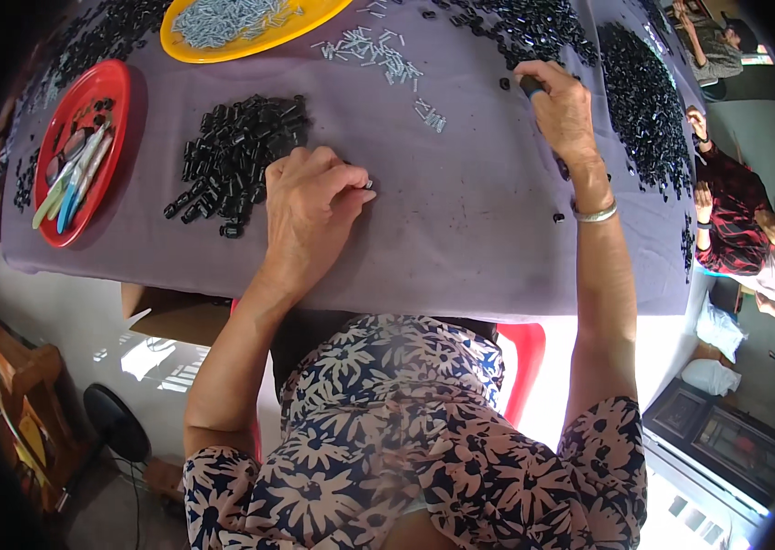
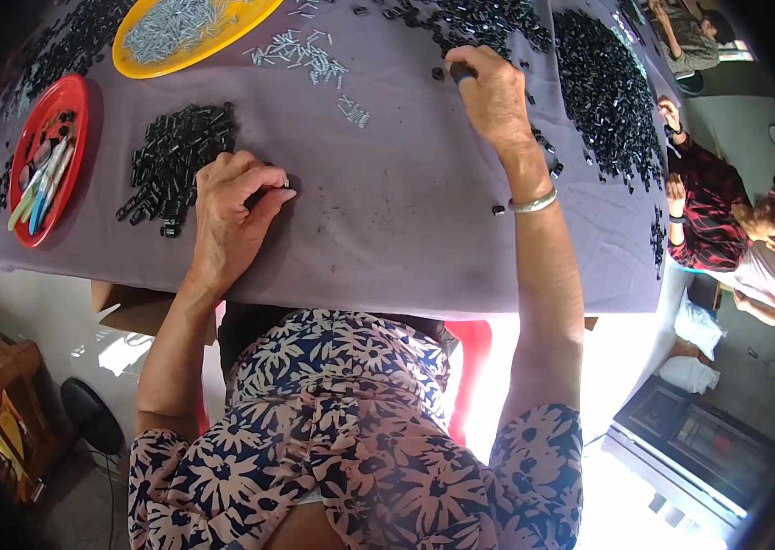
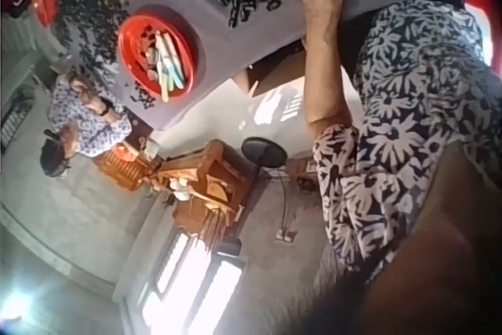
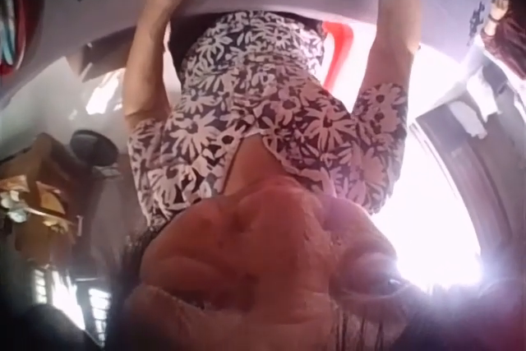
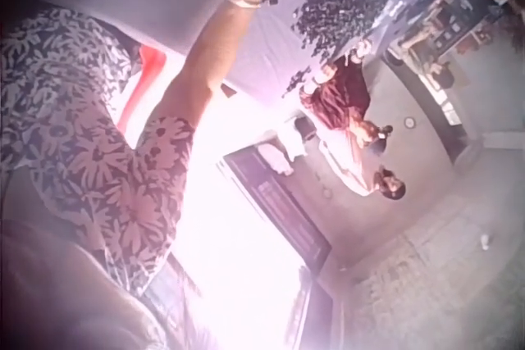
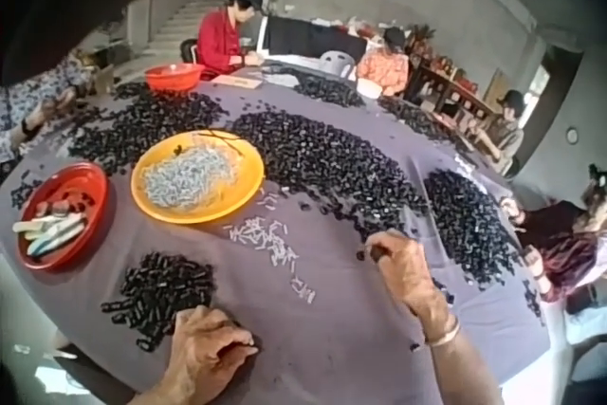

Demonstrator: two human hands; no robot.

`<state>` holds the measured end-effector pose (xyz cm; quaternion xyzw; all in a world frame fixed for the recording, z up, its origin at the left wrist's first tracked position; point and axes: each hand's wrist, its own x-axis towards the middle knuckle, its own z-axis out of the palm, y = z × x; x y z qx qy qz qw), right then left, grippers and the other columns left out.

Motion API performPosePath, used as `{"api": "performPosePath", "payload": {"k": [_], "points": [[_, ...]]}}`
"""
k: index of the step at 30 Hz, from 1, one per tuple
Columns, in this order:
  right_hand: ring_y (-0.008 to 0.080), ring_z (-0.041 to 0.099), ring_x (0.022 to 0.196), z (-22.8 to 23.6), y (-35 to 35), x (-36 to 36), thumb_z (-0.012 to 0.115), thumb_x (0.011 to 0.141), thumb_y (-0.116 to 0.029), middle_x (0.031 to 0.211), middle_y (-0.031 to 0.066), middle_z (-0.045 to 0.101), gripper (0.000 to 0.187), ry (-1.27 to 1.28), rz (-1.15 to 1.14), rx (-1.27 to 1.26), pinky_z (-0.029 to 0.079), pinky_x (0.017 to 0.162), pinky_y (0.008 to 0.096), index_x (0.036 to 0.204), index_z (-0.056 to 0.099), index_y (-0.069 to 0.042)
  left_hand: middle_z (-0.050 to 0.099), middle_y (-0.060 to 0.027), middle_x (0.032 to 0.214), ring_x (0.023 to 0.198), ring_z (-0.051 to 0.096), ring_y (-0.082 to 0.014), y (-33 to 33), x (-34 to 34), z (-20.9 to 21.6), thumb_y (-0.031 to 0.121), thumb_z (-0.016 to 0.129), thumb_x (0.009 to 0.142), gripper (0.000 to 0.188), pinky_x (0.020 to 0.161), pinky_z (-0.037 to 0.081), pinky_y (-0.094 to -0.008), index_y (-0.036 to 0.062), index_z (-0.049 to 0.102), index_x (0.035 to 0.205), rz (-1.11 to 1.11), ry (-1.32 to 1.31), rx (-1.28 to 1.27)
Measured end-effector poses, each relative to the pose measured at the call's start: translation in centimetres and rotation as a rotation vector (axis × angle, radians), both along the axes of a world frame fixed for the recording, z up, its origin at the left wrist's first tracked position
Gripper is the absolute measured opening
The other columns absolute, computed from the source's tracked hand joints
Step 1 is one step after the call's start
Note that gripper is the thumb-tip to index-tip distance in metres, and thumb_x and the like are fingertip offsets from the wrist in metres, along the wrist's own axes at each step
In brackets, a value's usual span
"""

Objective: The person assembles small black plastic components by hand on a table.

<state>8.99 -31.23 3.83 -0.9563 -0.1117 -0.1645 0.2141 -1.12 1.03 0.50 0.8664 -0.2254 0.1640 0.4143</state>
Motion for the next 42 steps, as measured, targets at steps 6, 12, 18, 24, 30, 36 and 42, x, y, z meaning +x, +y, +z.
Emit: {"api": "performPosePath", "payload": {"k": [6, 12, 18, 24, 30, 36, 42], "points": [[0.0347, 0.068, 0.086, -1.3, 0.6, 1.7, 0.051, 0.074, 0.010, 0.093, 0.0131, 0.069, 0.037, -0.051, 0.140, -0.151, 0.054, 0.079, 0.0388, 0.102, 0.070, -0.005, 0.058, 0.0004, 0.079, 0.077, 0.052, -0.0205, 0.3, -0.3, 0.1, 0.004, 0.080, 0.072, 0.020, 0.081, 0.037, -0.0346, 0.0094, 0.068, 0.086, 0.015, 0.025, 0.041], [0.0368, 0.067, 0.085, -1.5, 1.7, -0.4, 0.057, 0.078, 0.007, 0.090, 0.0178, 0.067, 0.020, -0.076, 0.106, -0.138, 0.054, 0.077, 0.0404, 0.094, 0.067, 0.000, 0.057, 0.0001, 0.079, 0.080, 0.055, -0.0225, 0.2, -0.1, -0.5, 0.006, 0.079, 0.071, 0.018, 0.081, 0.039, -0.0383, 0.0115, 0.069, 0.085, -0.002, -0.007, 0.011], [0.0396, 0.065, 0.083, -2.0, 1.4, -1.6, 0.053, 0.079, 0.007, 0.087, 0.0186, 0.066, 0.021, -0.018, 0.029, -0.040, 0.053, 0.076, 0.0425, 0.096, 0.062, 0.000, 0.057, 0.0001, 0.079, 0.081, 0.055, -0.0225, 0.2, -0.1, -0.8, 0.006, 0.078, 0.071, 0.018, 0.081, 0.039, -0.0384, 0.0113, 0.069, 0.085, 0.004, -0.023, 0.002], [0.0389, 0.063, 0.073, -0.3, 1.5, -2.0, 0.050, 0.076, 0.006, 0.080, 0.0225, 0.060, 0.014, 0.076, 0.164, -0.257, 0.050, 0.070, 0.0439, 0.089, 0.055, 0.003, 0.060, 0.0001, 0.082, 0.083, 0.056, -0.0230, 0.1, 0.0, -1.0, 0.006, 0.078, 0.072, 0.016, 0.083, 0.040, -0.0394, 0.0116, 0.070, 0.085, 0.017, -0.042, 0.003], [0.0226, 0.054, 0.059, 0.7, 3.1, -3.1, 0.056, 0.068, 0.004, 0.071, 0.0161, 0.053, 0.019, 0.166, 0.099, -0.155, 0.047, 0.062, 0.0320, 0.087, 0.059, 0.002, 0.061, -0.0003, 0.083, 0.084, 0.056, -0.0233, 0.2, -0.1, -1.0, 0.007, 0.078, 0.072, 0.016, 0.084, 0.040, -0.0398, 0.0116, 0.070, 0.086, 0.016, -0.028, 0.015], [0.0063, 0.059, 0.075, 1.7, 6.5, -5.8, 0.055, 0.073, 0.012, 0.077, -0.0002, 0.063, 0.026, 0.235, 0.076, 0.248, 0.048, 0.071, 0.0214, 0.094, 0.066, 0.002, 0.061, -0.0006, 0.084, 0.085, 0.056, -0.0230, 0.1, -0.2, -1.1, 0.009, 0.078, 0.073, 0.016, 0.085, 0.040, -0.0399, 0.0120, 0.071, 0.086, 0.020, -0.018, 0.015], [0.0067, 0.062, 0.087, -0.8, 12.4, -8.9, 0.061, 0.087, 0.014, 0.096, -0.0008, 0.067, 0.020, 0.352, 0.375, 0.723, 0.050, 0.079, 0.0214, 0.101, 0.067, 0.001, 0.059, -0.0007, 0.083, 0.085, 0.056, -0.0228, 0.0, -0.2, -1.2, 0.010, 0.079, 0.072, 0.015, 0.085, 0.040, -0.0403, 0.0124, 0.070, 0.084, 0.029, -0.014, 0.009]]}}
